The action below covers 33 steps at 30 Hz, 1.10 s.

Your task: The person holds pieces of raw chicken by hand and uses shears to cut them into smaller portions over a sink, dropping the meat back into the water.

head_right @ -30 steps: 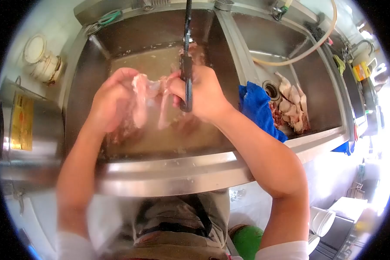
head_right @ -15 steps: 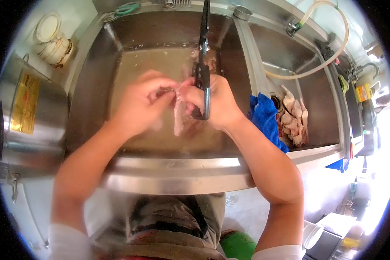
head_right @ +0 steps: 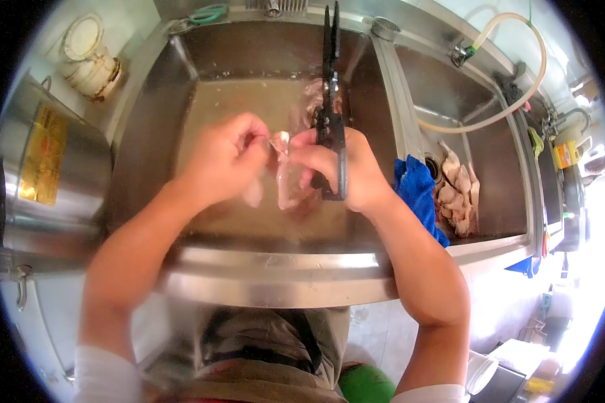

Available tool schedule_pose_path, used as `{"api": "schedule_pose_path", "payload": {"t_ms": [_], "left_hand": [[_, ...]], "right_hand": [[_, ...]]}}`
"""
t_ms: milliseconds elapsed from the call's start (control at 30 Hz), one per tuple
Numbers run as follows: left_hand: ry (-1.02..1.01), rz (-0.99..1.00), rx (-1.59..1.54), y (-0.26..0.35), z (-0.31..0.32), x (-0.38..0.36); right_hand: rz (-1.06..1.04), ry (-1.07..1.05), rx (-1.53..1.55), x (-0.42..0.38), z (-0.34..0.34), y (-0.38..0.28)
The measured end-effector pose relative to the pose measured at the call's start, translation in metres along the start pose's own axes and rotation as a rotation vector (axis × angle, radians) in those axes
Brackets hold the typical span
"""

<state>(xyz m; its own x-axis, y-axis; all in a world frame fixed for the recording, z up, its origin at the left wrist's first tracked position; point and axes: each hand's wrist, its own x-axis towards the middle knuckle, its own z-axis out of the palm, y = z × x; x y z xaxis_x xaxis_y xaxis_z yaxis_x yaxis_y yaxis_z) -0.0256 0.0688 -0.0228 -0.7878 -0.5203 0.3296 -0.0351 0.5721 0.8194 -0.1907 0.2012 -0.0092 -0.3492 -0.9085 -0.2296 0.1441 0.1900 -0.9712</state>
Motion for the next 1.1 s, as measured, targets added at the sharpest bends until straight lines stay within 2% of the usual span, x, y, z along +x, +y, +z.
{"api": "schedule_pose_path", "payload": {"t_ms": [100, 133, 233, 333, 467, 567, 767, 867, 1100], "left_hand": [[-0.012, -0.101, -0.023, 0.006, -0.011, 0.003], [-0.022, -0.116, -0.011, 0.005, -0.014, 0.003], [-0.014, -0.066, 0.058, 0.000, -0.026, 0.005], [-0.003, -0.057, 0.086, -0.004, -0.033, 0.006], [0.013, -0.031, 0.061, -0.009, -0.037, 0.008], [-0.040, -0.110, -0.039, -0.004, -0.033, 0.008], [-0.069, -0.158, 0.038, -0.005, -0.032, 0.007], [-0.108, -0.257, 0.056, 0.009, -0.036, 0.009], [-0.103, -0.221, 0.080, -0.003, -0.030, 0.009]], "right_hand": [[-0.179, 0.031, -0.155, -0.002, -0.009, 0.002], [-0.115, 0.066, -0.311, -0.008, -0.012, -0.007], [-0.266, 0.194, -0.903, -0.020, -0.031, -0.024], [-0.297, 0.258, -1.313, -0.051, -0.024, -0.047], [-0.271, 0.122, -1.729, -0.078, -0.013, -0.059], [-0.300, 0.086, -1.835, -0.081, -0.003, -0.062], [-0.323, 0.101, -2.033, -0.082, 0.010, -0.068], [-0.325, 0.100, -2.114, -0.084, 0.014, -0.076], [-0.312, 0.040, -2.322, -0.081, 0.029, -0.097]]}}
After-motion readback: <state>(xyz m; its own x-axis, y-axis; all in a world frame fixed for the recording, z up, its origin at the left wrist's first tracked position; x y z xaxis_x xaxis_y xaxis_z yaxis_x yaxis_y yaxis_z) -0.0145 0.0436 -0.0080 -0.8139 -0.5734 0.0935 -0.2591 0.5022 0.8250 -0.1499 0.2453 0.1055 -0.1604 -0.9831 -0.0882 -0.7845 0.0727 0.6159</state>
